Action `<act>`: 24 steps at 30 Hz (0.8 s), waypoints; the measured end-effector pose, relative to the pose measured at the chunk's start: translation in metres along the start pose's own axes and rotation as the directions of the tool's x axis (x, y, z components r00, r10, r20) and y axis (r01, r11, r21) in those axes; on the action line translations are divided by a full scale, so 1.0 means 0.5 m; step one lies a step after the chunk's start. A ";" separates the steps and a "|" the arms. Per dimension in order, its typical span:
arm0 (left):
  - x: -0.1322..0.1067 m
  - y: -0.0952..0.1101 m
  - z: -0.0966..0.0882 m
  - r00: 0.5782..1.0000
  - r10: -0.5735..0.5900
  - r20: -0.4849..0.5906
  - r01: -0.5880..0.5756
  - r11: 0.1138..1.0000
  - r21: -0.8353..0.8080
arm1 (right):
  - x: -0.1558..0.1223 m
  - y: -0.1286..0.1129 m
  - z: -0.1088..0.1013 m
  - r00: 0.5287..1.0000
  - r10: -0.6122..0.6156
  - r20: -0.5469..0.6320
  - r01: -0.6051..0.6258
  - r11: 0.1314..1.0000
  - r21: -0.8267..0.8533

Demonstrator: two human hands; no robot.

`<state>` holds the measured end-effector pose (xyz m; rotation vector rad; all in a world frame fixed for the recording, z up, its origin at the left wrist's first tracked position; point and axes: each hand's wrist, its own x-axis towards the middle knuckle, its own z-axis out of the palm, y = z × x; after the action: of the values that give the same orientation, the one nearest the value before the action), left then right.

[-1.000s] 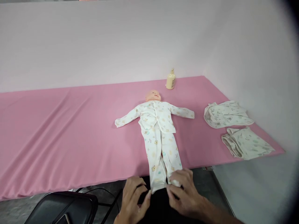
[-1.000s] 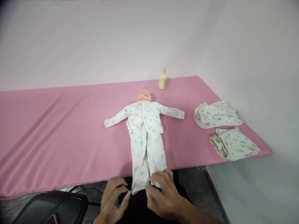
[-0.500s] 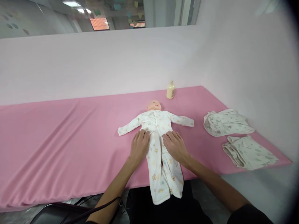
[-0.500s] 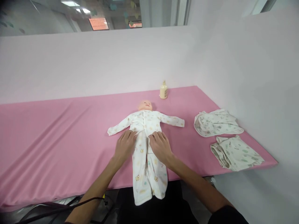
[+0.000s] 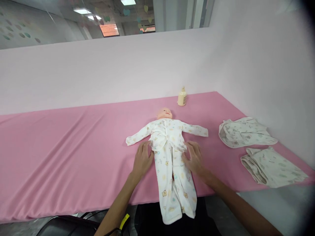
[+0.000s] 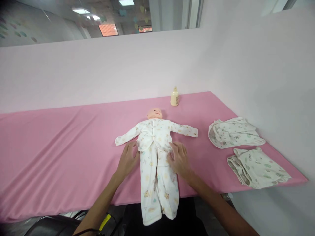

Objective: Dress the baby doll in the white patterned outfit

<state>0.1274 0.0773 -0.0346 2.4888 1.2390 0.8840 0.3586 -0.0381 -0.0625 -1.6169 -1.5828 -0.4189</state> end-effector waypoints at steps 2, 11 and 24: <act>0.008 -0.012 0.008 0.994 -0.101 0.052 0.102 0.994 -0.028 | -0.003 0.025 0.007 0.992 0.119 0.045 -0.117 0.993 -0.034; 0.041 -0.036 0.055 0.989 -0.143 0.044 0.141 0.989 0.051 | 0.026 0.049 0.042 0.857 0.356 0.372 -0.417 0.904 0.097; 0.015 -0.020 -0.022 0.888 -0.286 0.360 0.243 0.957 0.160 | 0.000 0.088 0.034 0.854 0.391 0.342 -0.402 0.915 -0.043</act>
<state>0.1175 0.0886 -0.0274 2.3374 1.4663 0.2521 0.3951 -0.0204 -0.0866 -2.0162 -1.4302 0.1184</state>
